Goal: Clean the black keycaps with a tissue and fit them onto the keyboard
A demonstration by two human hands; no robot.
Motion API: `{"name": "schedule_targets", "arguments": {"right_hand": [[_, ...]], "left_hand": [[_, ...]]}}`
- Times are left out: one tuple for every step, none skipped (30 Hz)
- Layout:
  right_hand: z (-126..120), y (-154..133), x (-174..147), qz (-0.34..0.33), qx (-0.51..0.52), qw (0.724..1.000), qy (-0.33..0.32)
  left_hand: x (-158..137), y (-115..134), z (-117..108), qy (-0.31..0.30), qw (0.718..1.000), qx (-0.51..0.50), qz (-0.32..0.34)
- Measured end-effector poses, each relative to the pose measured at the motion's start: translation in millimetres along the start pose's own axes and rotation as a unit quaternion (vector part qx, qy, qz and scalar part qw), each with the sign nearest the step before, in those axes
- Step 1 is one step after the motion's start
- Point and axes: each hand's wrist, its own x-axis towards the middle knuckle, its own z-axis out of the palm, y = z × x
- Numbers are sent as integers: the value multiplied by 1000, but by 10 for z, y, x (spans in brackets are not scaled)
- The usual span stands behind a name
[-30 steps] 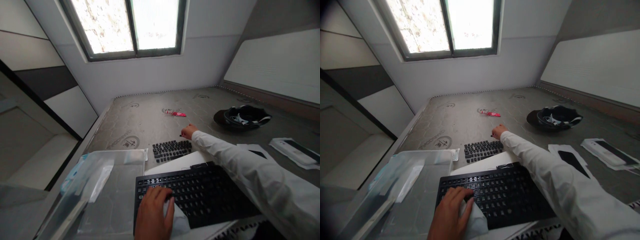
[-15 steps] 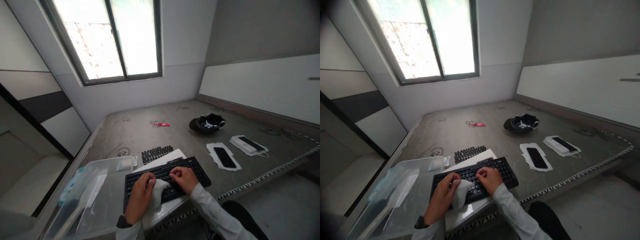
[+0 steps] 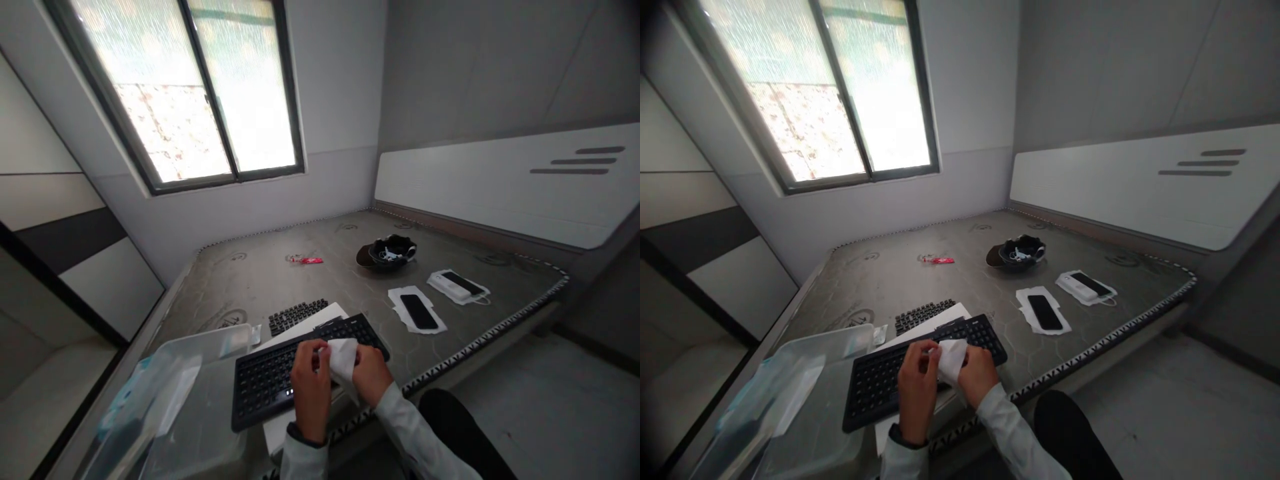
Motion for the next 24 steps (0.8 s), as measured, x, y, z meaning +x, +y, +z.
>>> {"name": "schedule_targets", "arguments": {"right_hand": [[-8, 37, 0, 4, 29, 1000, -10], [-10, 77, 3, 9, 59, 998, -20], [-8, 116, 7, 12, 86, 996, -27], [-3, 152, 12, 16, 106, 994, -33], [2, 183, 18, 21, 118, 992, -37], [8, 208, 24, 24, 123, 991, -39], [13, 229, 32, 26, 122, 991, -39], [16, 245, 41, 27, 120, 992, -40], [20, 260, 50, 28, 122, 991, -43], [23, 277, 61, 28, 128, 990, -49], [28, 295, 73, 28, 135, 989, -54], [33, 318, 85, 29, 141, 988, -59], [40, 345, 98, 29, 143, 987, -60], [49, 376, 109, 28, 140, 988, -59], [57, 409, 119, 26, 135, 989, -58], [65, 442, 127, 23, 131, 989, -57], [72, 473, 133, 20, 130, 990, -57], [75, 501, 135, 17, 129, 990, -58], [76, 523, 134, 14, 127, 990, -59], [73, 539, 129, 10, 124, 990, -61], [67, 551, 121, 4, 119, 991, -63], [59, 557, 110, -4, 114, 991, -67], [52, 561, 96, -12, 110, 991, -71], [45, 563, 81, -19, 108, 991, -75]], "left_hand": [[-9, -12, 23, 11, 1000, 5, 13], [-15, -23, 42, 22, 999, 10, 23], [-20, -32, 56, 33, 999, 15, 27], [-23, -38, 67, 40, 999, 20, 27], [-26, -41, 75, 42, 999, 25, 24], [-27, -42, 82, 37, 999, 28, 19], [-28, -43, 87, 25, 999, 26, 15], [-28, -48, 93, 7, 1000, 19, 14], [-27, -57, 100, -15, 1000, 8, 13], [-26, -72, 109, -37, 999, -5, 12], [-22, -93, 119, -55, 998, -18, 7], [-18, -119, 132, -68, 997, -28, -3], [-11, -149, 147, -79, 996, -36, -18], [-4, -181, 162, -90, 994, -45, -37], [4, -214, 178, -100, 992, -56, -57], [12, -247, 194, -110, 989, -69, -75], [20, -278, 209, -121, 985, -83, -90], [27, -307, 222, -129, 982, -96, -102], [34, -332, 233, -132, 979, -104, -111], [41, -353, 243, -131, 979, -104, -116], [47, -369, 253, -128, 980, -95, -117], [52, -379, 263, -123, 983, -79, -113], [56, -383, 275, -118, 986, -59, -105], [59, -383, 290, -115, 988, -37, -93]]}}
